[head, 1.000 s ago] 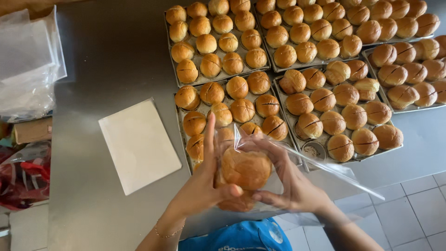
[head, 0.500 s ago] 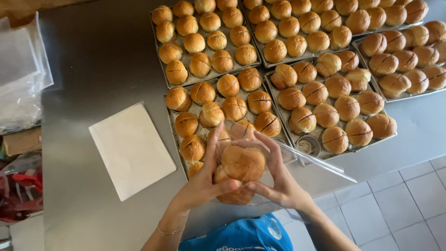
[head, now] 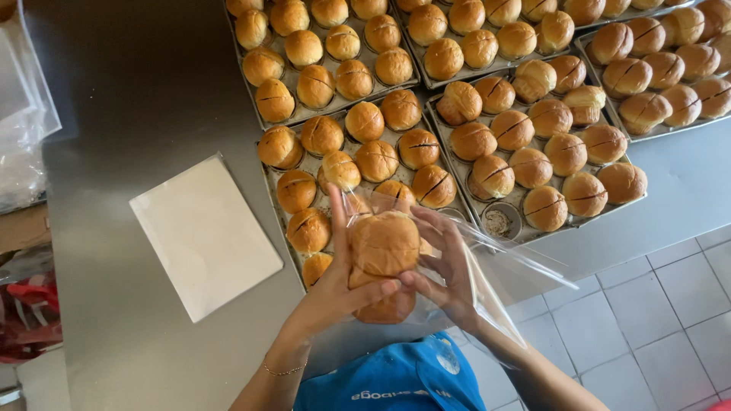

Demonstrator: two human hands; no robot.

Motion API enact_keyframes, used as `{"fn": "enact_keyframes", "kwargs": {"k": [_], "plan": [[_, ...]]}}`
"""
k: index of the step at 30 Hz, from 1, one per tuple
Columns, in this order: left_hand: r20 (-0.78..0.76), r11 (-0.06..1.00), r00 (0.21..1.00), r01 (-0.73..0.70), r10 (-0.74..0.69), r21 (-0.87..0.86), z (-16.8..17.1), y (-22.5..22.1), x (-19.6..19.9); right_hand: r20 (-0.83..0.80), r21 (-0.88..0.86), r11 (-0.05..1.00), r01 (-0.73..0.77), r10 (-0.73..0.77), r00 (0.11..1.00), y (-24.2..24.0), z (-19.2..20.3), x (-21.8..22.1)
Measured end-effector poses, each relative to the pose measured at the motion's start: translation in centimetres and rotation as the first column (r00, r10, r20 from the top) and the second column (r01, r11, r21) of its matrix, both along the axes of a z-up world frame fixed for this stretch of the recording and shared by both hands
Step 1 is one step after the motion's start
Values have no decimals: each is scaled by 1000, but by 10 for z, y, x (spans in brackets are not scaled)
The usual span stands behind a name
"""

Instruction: The person packages bread rolls by opening clear plastic bags and placing four rolls into each bag by hand before setting the filled bags aside on a counter.

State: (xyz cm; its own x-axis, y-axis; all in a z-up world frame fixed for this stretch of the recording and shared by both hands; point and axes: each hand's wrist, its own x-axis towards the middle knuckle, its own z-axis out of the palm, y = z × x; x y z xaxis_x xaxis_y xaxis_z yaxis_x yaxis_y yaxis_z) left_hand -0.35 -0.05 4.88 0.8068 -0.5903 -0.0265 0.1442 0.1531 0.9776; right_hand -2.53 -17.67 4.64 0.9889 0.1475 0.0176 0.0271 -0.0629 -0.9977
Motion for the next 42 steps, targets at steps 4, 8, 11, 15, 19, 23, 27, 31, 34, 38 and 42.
{"fn": "enact_keyframes", "kwargs": {"k": [4,8,11,15,19,23,27,31,34,38,42], "plan": [[-49,982,990,-134,129,-132,-31,5,4,20,-152,988,-6,9,1000,-5,1,4],[-175,985,969,-171,175,38,-33,3,11,-9,-69,968,-239,239,971,-19,-2,17],[-273,939,949,-228,155,-258,-21,6,21,-77,274,797,-539,577,813,-39,46,19],[-316,840,949,-160,-14,-518,-59,36,18,199,609,670,-425,390,899,-138,17,0],[-366,795,912,-359,187,-488,-78,42,13,-86,-523,680,513,-641,763,-172,-24,7],[-277,862,858,-483,432,-154,-62,16,18,7,-950,189,247,-783,622,-153,-94,33],[-206,878,899,-427,386,-217,-56,7,21,301,-919,-58,389,-741,601,-161,-129,35],[-249,889,889,-429,385,-157,-60,14,29,233,-810,310,498,-609,758,-170,-88,7],[-230,894,894,-423,385,-149,-57,13,33,127,-695,592,409,-459,879,-166,-96,-3],[-259,879,893,-425,368,-216,-57,9,38,281,-631,432,644,-646,710,-150,-142,11],[-213,880,912,-399,351,-258,-51,8,39,88,-464,530,710,-770,632,-135,-99,14]]}}
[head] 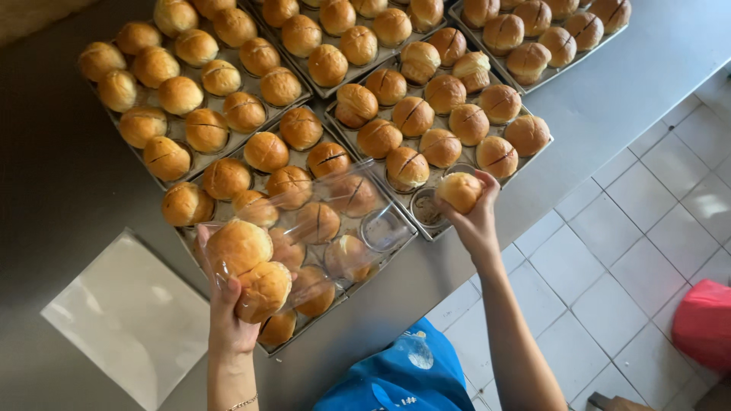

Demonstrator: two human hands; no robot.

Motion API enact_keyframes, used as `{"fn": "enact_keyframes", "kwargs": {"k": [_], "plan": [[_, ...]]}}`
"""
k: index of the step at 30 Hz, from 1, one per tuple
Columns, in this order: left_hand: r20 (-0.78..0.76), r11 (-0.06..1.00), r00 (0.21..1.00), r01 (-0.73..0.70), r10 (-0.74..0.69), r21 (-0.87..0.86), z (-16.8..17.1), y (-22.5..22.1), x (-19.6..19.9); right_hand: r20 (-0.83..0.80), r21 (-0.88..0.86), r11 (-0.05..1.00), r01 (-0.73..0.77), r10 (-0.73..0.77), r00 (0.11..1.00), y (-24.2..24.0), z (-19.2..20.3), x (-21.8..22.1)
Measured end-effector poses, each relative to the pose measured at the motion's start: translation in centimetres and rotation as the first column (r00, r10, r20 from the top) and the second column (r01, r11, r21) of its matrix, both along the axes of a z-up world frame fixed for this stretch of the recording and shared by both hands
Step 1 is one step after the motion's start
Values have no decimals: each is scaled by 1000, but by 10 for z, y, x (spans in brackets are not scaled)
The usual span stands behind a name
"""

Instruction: The person packages bread rolls by opening clear plastic bags and placing four rolls into each bag by hand before setting the filled bags aside on a counter.

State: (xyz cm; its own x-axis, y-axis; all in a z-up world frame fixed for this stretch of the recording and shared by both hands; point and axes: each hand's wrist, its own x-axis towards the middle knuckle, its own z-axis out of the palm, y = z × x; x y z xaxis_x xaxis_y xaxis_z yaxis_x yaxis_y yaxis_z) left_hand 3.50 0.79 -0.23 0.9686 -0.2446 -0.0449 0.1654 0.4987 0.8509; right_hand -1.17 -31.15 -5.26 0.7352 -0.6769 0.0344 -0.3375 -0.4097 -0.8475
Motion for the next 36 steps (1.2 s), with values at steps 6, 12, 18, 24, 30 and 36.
{"fn": "enact_keyframes", "kwargs": {"k": [6,12,18,24,30,36], "plan": [[-4,997,997,74,-74,-32,3,11,9,208,-373,694,-616,709,674,36,131,9],[52,962,960,274,-274,3,29,22,21,63,-53,332,-942,942,329,75,139,27],[-23,909,930,353,-367,-222,17,18,17,98,-60,437,-898,898,430,123,113,23],[-104,847,993,-100,53,-522,-15,-16,3,75,-218,645,-732,759,647,162,83,11],[-593,796,755,-528,279,-297,32,-51,-9,145,-460,723,-515,634,760,191,48,8],[-560,772,707,-610,431,-177,39,-46,-8,43,-72,526,-848,851,524,188,105,18]]}}
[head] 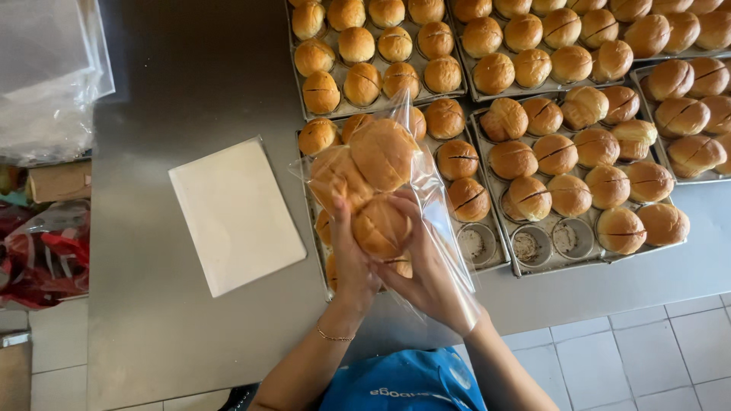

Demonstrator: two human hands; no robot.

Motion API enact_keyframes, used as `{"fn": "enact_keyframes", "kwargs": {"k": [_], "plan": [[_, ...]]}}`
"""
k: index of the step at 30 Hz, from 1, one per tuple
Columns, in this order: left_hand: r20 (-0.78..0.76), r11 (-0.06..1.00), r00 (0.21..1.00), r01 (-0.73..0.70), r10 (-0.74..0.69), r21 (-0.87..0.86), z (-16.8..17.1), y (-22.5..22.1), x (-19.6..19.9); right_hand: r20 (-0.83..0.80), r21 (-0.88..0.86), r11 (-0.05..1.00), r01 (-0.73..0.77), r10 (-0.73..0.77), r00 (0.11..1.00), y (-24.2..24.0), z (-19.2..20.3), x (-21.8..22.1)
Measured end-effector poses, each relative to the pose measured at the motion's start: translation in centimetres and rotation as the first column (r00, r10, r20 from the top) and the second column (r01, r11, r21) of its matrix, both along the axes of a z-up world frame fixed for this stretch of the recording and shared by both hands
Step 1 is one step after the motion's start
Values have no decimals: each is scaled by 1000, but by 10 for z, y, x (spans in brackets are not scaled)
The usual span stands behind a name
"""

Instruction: The person packages bread rolls by opening clear plastic bags and placing four rolls into each bag by hand before setting the filled bags aside on a counter.

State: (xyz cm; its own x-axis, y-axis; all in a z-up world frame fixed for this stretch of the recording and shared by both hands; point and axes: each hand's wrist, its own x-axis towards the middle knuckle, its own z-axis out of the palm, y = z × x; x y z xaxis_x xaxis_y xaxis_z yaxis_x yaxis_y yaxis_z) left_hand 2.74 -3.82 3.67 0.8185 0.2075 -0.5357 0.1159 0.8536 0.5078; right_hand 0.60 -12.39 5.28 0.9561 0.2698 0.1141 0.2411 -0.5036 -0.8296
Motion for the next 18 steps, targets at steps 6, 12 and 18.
{"fn": "enact_keyframes", "kwargs": {"k": [6,12,18], "plan": [[313,981,948,3,-64,192,-67,3,-21,199,1,999,48,-47,979,5,-14,-13],[326,928,945,-132,12,348,-28,10,-1,159,20,981,-190,185,970,-7,7,6],[348,960,925,-223,153,170,-24,38,9,-186,118,953,-280,299,936,-102,-9,-1]]}}
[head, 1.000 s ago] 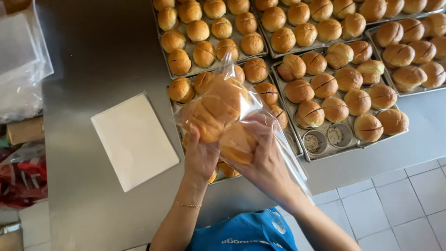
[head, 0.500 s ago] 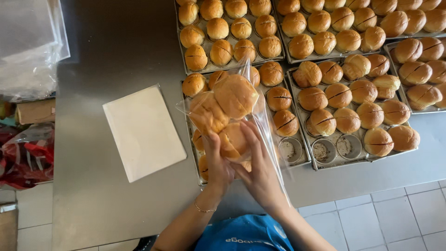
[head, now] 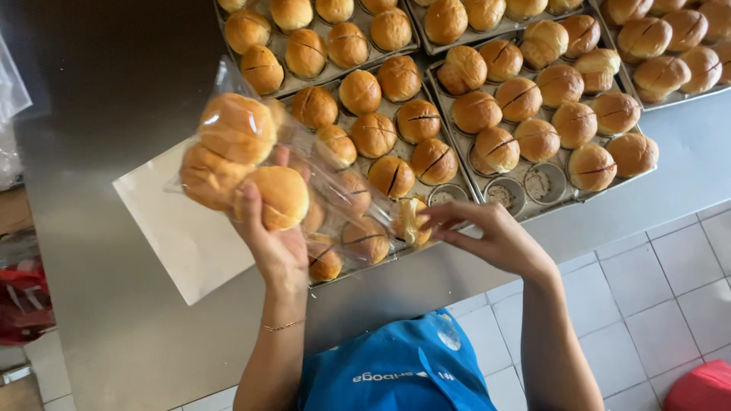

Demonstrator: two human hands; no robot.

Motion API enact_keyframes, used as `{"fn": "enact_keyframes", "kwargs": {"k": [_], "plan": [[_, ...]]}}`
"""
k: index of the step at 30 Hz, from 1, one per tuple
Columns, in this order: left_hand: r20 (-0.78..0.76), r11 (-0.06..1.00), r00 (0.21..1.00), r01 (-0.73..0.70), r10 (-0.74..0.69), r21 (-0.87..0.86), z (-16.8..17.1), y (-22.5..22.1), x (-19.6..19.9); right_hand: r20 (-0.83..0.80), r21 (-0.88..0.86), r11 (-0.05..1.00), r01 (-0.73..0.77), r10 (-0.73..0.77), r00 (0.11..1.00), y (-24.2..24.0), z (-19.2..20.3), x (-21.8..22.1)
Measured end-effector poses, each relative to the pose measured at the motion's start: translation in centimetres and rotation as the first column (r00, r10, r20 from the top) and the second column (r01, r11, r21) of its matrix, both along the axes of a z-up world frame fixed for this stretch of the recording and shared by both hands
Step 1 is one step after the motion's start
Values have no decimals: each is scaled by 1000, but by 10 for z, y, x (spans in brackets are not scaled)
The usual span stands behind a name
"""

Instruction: The person packages bread rolls by opening clear plastic bags and placing four rolls into each bag by hand before setting the filled bags aside on a counter.

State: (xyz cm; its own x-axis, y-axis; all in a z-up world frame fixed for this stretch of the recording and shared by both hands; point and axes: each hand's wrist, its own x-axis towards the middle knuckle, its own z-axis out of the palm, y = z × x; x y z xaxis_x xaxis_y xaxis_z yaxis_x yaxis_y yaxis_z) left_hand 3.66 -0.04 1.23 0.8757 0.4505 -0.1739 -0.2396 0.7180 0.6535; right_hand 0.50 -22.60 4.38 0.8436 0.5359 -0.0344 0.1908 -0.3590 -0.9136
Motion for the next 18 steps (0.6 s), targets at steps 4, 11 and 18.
{"fn": "enact_keyframes", "kwargs": {"k": [4,11,18], "plan": [[88,994,994,-79,72,76,3,9,5,158,-387,914,126,-68,985,-11,-81,-7],[58,986,998,25,-35,163,18,6,2,428,-352,908,228,-61,902,0,-110,-9],[39,986,999,8,-14,168,15,3,5,427,-364,865,346,-175,887,-1,-94,-32]]}}
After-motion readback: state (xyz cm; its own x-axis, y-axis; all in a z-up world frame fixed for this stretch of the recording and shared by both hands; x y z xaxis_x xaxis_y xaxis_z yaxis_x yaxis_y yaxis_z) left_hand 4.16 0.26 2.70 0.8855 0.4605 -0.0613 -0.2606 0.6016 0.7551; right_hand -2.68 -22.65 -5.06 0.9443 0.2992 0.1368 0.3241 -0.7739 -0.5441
